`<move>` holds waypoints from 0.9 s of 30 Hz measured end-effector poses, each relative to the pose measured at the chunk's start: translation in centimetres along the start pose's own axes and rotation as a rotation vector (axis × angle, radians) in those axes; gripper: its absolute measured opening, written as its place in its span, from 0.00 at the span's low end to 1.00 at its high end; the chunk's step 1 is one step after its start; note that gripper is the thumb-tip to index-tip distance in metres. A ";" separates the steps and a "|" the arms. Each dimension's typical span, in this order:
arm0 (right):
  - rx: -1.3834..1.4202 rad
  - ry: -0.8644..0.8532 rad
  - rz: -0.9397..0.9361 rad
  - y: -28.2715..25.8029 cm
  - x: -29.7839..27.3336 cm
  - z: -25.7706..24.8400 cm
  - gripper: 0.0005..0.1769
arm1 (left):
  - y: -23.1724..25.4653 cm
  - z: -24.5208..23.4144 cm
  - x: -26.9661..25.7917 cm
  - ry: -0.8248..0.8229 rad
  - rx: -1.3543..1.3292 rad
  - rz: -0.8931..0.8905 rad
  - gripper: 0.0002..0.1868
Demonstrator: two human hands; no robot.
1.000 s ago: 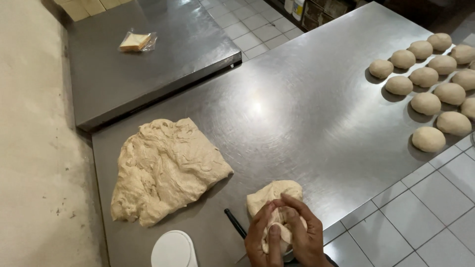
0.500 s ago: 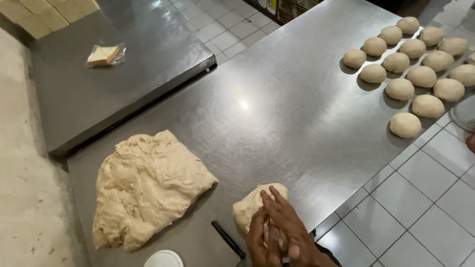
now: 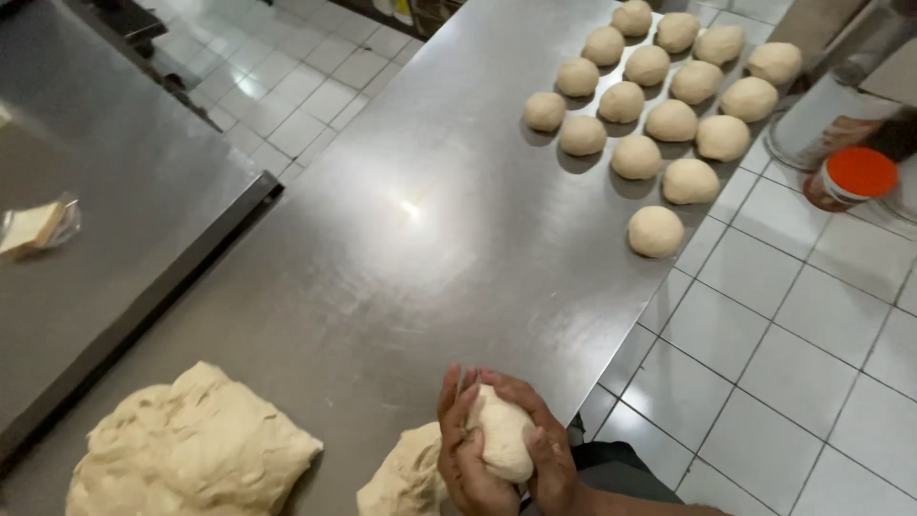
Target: The recorder is portioning a large mass of dough into smaller pieces, weighing them on a digital scale, and shaping them into rounds on a metal workbench.
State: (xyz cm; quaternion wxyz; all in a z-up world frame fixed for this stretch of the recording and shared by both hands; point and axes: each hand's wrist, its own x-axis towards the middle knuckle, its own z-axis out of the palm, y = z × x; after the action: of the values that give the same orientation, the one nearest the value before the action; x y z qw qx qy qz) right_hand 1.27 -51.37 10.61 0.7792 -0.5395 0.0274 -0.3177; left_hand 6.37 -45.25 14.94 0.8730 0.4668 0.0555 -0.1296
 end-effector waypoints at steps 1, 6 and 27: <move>-0.004 0.015 0.001 -0.4 0.8 -0.9 0.34 | -1.3 1.3 0.1 -0.006 0.006 -0.013 0.23; 0.153 0.335 0.201 -1.7 5.2 -6.1 0.30 | -9.5 3.6 2.8 -0.370 0.511 0.566 0.16; -1.844 -0.024 0.107 13.6 29.2 -32.8 0.43 | -14.5 -23.6 4.8 0.265 0.765 0.075 0.19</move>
State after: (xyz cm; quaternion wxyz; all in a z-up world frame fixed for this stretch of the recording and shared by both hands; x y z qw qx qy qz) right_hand 18.25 -90.75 -5.96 0.0551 -0.9480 0.2863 -0.1281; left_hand 7.56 -34.19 -10.86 0.6255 0.7725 0.0984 -0.0477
